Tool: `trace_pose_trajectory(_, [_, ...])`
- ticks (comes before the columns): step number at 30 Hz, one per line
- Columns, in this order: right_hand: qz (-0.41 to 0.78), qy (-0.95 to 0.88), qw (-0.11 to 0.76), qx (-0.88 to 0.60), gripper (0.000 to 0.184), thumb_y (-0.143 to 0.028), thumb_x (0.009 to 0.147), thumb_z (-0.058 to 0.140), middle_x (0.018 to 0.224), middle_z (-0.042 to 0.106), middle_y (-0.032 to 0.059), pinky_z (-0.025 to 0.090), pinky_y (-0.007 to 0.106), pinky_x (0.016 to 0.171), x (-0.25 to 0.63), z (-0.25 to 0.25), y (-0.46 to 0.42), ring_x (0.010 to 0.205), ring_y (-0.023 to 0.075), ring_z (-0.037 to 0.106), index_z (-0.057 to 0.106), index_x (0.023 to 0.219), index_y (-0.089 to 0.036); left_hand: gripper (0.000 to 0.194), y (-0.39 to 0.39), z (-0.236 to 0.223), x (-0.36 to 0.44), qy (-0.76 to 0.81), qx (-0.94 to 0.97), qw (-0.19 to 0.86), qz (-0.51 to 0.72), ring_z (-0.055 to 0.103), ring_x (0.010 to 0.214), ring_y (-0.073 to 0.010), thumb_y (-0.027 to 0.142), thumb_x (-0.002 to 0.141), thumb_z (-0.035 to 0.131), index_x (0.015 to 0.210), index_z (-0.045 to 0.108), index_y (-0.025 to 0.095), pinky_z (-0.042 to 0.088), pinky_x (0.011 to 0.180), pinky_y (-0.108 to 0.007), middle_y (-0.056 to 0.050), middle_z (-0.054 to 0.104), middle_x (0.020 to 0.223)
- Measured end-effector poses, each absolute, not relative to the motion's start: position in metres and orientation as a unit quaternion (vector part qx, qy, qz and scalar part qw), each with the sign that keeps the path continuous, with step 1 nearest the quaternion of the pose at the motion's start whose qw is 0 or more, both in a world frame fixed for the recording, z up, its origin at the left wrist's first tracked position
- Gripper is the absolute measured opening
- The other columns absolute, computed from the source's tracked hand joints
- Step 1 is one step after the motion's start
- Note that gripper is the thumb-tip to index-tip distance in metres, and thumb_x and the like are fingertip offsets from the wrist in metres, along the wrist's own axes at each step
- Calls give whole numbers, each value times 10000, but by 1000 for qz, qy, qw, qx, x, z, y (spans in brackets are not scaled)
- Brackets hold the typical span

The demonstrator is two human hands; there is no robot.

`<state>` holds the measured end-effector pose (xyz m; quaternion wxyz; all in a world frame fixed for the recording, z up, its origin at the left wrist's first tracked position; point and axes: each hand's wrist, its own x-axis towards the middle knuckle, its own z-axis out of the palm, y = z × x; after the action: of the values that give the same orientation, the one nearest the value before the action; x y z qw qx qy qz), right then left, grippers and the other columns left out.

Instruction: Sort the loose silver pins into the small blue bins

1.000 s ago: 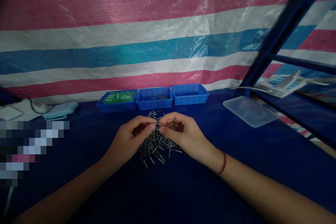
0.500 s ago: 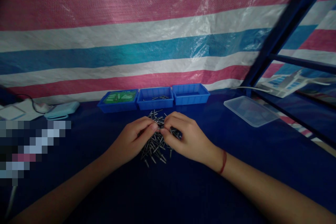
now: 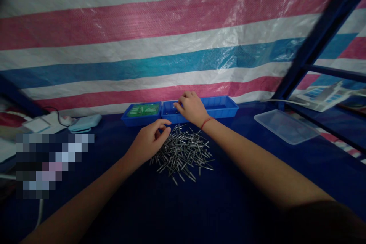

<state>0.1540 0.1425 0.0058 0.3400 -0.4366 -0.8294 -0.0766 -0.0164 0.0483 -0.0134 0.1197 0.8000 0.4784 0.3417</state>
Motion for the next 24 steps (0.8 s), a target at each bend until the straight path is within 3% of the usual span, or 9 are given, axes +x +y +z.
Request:
trace_pose_trajectory(4, [-79, -825, 344, -442, 298, -369, 880, 444, 834, 592, 109, 403, 435, 844, 156, 9, 137, 863, 255, 536, 639, 782, -166, 185, 47, -14, -16, 467, 818, 116, 316, 530, 592, -113, 230, 868, 461, 988, 589, 172, 412, 610, -255, -11, 627, 785])
trace_pose_trajectory(9, [-89, -798, 388, -452, 207, -295, 850, 480, 926, 598, 111, 380, 422, 870, 195, -1, 93, 940, 258, 530, 638, 792, -173, 153, 45, -15, -14, 432, 848, 110, 286, 559, 711, -146, 184, 850, 472, 919, 608, 174, 434, 689, -286, -35, 625, 833])
trace_pose_trajectory(14, [-8, -756, 400, -518, 152, -274, 790, 517, 908, 629, 93, 367, 455, 878, 233, -37, 75, 932, 267, 549, 631, 729, -195, 100, 39, -11, -8, 385, 885, 80, 248, 539, 844, -185, 239, 828, 549, 813, 622, 174, 428, 792, -331, -47, 612, 903])
trace_pose_trajectory(18, [76, -726, 399, -554, 196, -271, 799, 476, 811, 667, 70, 422, 410, 809, 238, -51, 82, 840, 241, 586, 631, 706, -196, 111, 34, -11, 0, 369, 905, 43, 210, 523, 871, -193, 221, 841, 544, 860, 651, 200, 423, 795, -345, -43, 603, 968])
trace_pose_trajectory(24, [101, -744, 385, -536, 172, -239, 780, 498, 816, 687, 47, 401, 396, 868, 232, -50, 82, 879, 228, 588, 639, 690, -200, 178, 34, -21, 17, 435, 871, -18, 225, 512, 898, -225, 279, 866, 521, 926, 671, 205, 410, 778, -370, -66, 598, 1010])
